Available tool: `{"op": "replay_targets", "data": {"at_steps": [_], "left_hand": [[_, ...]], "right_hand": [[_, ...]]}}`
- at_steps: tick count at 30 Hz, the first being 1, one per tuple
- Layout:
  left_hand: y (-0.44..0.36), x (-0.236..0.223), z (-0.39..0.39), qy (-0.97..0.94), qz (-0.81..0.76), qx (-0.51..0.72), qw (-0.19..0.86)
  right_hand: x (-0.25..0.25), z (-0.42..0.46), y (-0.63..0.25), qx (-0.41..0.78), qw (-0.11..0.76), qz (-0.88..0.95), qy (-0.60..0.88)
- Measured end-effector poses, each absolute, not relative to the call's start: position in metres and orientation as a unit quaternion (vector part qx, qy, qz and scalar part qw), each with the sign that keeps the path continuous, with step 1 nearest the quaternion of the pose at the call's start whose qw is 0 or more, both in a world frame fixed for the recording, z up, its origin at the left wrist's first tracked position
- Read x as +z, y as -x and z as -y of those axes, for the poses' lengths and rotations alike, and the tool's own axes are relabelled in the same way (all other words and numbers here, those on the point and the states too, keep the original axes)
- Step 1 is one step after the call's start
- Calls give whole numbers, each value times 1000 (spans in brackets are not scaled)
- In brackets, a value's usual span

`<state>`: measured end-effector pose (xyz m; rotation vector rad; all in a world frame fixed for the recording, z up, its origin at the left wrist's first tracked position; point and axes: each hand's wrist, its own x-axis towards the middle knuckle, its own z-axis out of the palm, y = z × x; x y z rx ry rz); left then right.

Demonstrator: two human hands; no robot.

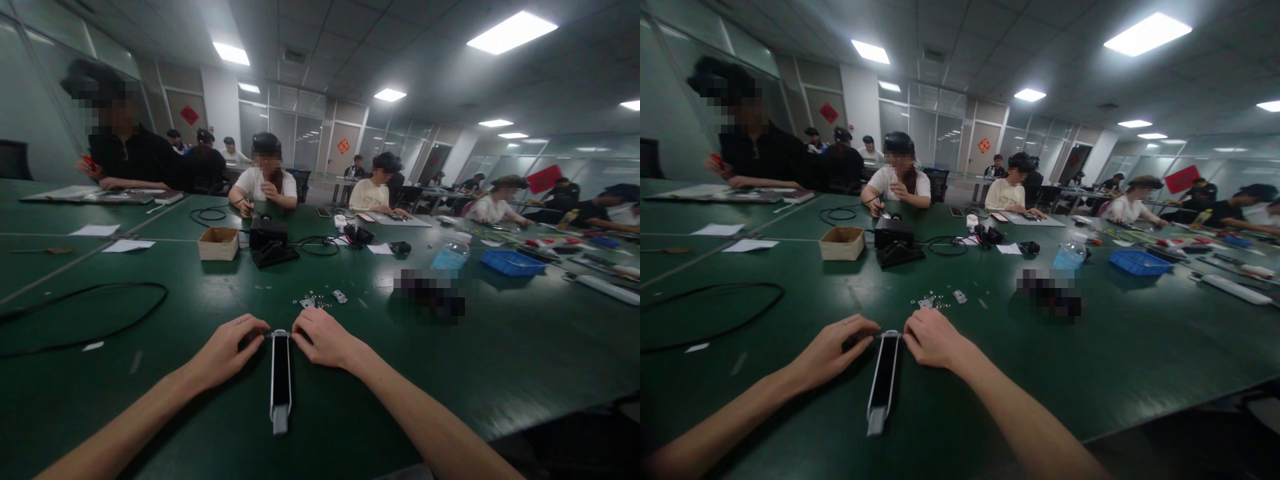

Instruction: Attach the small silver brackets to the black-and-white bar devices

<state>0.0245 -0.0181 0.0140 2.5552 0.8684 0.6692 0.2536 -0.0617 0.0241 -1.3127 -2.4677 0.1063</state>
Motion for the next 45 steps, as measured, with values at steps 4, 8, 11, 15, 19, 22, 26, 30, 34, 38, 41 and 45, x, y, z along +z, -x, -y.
{"op": "replay_targets", "data": {"at_steps": [4, 8, 11, 15, 19, 22, 26, 30, 34, 38, 41, 45], "left_hand": [[-25, 14, 17, -901, -317, 224, 195], [-25, 13, 17, -899, -316, 227, 200], [-24, 13, 18, -901, -309, 221, 208], [-23, 14, 21, -903, -309, 213, 211], [-23, 14, 23, -901, -321, 206, 206], [-23, 13, 22, -900, -328, 203, 203], [-21, 11, 21, -901, -325, 201, 205], [-22, 12, 22, -895, -338, 190, 219], [-24, 16, 23, -891, -346, 177, 233], [-24, 17, 22, -890, -350, 165, 242], [-25, 16, 21, -891, -350, 167, 238], [-25, 12, 20, -892, -349, 173, 231]], "right_hand": [[25, 62, -254, 46, 166, 869, 464], [25, 63, -252, 35, 167, 869, 464], [28, 63, -251, 44, 169, 869, 462], [31, 59, -263, 20, 172, 859, 482], [32, 48, -296, -62, 169, 785, 593], [30, 42, -317, -69, 142, 758, 632], [25, 39, -323, -45, 124, 771, 623], [18, 35, -316, -36, 105, 791, 601], [15, 31, -312, -52, 87, 799, 593], [15, 29, -313, -52, 66, 786, 612], [16, 28, -312, -62, 51, 777, 625], [17, 27, -310, -47, 42, 756, 651]]}}
